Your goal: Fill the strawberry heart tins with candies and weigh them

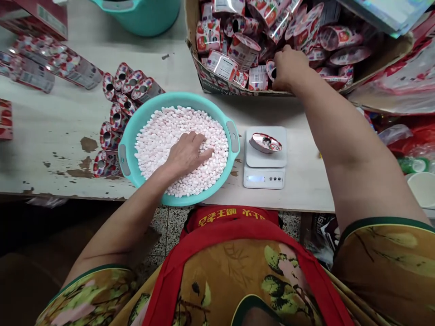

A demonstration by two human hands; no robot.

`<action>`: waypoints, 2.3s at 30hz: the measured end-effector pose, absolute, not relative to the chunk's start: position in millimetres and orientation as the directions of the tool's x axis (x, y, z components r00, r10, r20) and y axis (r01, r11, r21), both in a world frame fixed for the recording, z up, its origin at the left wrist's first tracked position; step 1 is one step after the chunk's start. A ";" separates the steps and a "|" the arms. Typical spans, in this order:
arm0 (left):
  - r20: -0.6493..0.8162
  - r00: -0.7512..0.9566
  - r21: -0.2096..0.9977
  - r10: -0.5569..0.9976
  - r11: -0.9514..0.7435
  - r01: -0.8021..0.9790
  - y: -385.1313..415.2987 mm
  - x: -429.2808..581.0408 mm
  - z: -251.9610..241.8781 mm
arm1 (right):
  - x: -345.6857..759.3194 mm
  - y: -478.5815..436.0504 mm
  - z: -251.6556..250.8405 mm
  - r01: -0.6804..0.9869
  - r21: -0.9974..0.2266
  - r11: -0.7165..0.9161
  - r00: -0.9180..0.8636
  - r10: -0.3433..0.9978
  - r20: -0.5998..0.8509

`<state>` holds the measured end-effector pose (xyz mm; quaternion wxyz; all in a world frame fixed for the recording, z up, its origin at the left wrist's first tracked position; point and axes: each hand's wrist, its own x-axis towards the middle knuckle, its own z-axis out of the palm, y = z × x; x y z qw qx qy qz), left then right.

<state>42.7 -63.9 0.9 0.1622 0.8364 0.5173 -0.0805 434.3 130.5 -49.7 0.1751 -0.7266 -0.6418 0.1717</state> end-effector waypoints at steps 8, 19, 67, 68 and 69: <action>-0.322 0.475 0.156 0.819 -0.449 0.880 -62.6 41.6 7.0 | 416.9 -1.8 19.0 0.716 -0.666 0.208 0.083 0.922 0.378; -0.132 0.468 0.284 0.874 -0.419 0.863 -76.3 36.0 17.2 | 354.0 -150.1 -78.0 0.510 -0.850 -0.134 0.319 0.947 0.042; 0.059 0.271 0.444 0.961 -0.268 0.855 -80.4 20.7 16.1 | 367.4 -165.1 -70.4 0.399 -0.906 -0.144 0.279 0.960 -0.030; 0.071 0.276 0.441 0.959 -0.278 0.853 -82.0 20.0 18.0 | 369.1 -165.7 -70.5 0.442 -0.885 -0.148 0.280 0.960 -0.020; 0.082 0.280 0.439 0.957 -0.287 0.852 -83.7 19.1 19.7 | 370.4 -166.1 -69.5 0.477 -0.867 -0.145 0.277 0.961 -0.009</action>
